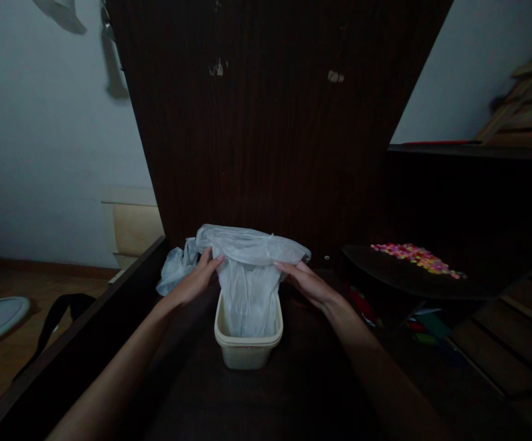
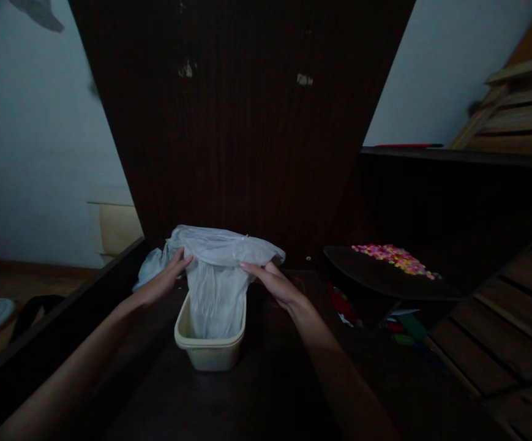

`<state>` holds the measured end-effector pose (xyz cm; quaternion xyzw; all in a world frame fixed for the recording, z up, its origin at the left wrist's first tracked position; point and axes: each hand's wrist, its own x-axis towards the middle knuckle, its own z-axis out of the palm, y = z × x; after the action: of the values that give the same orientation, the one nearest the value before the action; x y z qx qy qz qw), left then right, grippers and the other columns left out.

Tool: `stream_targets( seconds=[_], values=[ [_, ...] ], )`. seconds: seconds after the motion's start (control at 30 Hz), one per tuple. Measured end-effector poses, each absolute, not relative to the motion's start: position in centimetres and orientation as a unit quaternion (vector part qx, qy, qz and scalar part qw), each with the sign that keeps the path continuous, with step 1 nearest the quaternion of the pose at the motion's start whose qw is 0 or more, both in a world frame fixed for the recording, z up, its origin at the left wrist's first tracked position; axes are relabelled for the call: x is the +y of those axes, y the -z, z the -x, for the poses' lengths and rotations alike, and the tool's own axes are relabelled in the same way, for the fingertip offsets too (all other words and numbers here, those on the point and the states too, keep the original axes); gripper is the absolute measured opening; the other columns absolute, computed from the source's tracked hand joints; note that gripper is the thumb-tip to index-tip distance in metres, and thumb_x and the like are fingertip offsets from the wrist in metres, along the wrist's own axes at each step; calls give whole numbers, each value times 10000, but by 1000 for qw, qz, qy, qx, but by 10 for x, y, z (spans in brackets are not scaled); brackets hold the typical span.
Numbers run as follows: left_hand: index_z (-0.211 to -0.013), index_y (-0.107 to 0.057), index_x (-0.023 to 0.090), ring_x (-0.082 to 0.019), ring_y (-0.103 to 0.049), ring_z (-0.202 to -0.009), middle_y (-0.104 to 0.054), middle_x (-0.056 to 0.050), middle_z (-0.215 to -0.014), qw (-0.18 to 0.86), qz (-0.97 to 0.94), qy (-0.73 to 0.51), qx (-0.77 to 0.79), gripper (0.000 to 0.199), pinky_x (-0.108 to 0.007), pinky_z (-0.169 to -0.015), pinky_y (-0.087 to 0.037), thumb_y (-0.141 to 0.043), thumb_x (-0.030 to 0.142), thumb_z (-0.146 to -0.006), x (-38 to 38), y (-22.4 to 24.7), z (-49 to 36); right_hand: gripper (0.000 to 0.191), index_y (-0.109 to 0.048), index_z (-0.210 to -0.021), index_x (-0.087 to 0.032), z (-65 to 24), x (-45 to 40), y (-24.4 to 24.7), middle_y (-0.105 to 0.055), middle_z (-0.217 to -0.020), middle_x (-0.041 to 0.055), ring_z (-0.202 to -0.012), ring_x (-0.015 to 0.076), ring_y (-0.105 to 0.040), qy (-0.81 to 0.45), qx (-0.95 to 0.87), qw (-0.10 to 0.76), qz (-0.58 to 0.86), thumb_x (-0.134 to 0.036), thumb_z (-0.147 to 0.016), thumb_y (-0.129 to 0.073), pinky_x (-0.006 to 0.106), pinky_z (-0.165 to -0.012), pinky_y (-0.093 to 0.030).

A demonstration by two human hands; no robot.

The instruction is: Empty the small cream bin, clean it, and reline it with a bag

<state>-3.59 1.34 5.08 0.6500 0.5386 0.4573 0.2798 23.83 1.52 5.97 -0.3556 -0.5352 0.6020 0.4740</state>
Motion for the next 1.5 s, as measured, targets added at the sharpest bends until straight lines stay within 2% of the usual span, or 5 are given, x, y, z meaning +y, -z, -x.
stream_targets(
  seconds=[0.27, 0.57, 0.83, 1.0, 1.5],
  values=[
    [-1379, -511, 179, -306, -456, -1440, -567, -116, -1485, 299, -658, -519, 455, 627, -422, -1212, -325, -521, 596, -911, 19, -90, -9, 604, -721, -1171, -244, -212, 11, -91, -770, -1157, 35, -1177, 278, -658, -588, -596, 478, 268, -338, -608, -919, 476, -1133, -440],
    [-1159, -725, 197, -292, -590, -1309, -753, -77, -1214, 405, -724, -407, 381, 769, -440, -1163, -395, -169, 702, -993, 10, -115, -41, 435, -775, -981, -217, -189, 9, -84, -795, -1019, 39, -1047, 268, -717, -608, -558, 490, 281, -307, -583, -926, 455, -1044, -517],
    [-1041, -640, 180, -301, -651, -1058, -721, -107, -1090, 196, -735, -463, 454, 406, -458, -973, -495, -515, 544, -911, 1, -111, -33, 294, -748, -832, -201, -187, 7, -83, -805, -904, 36, -998, 283, -734, -635, -422, 583, 282, -258, -570, -869, 424, -1010, -528],
    [-975, -527, 194, -322, -662, -920, -682, -110, -963, 109, -657, -451, 594, 493, -439, -822, -517, -558, 669, -847, -7, -112, -16, 251, -748, -844, -194, -201, 4, -84, -804, -954, 50, -1064, 286, -719, -652, -385, 593, 274, -234, -618, -849, 411, -987, -547],
    [-968, -589, 214, -261, -622, -981, -670, -49, -965, 286, -773, -442, 354, 393, -360, -881, -505, -348, 524, -994, -21, -128, -49, 486, -706, -1033, -256, -180, -10, -82, -775, -910, -4, -1042, 273, -706, -638, -448, 556, 287, -215, -577, -870, 427, -1010, -534]
  ],
)
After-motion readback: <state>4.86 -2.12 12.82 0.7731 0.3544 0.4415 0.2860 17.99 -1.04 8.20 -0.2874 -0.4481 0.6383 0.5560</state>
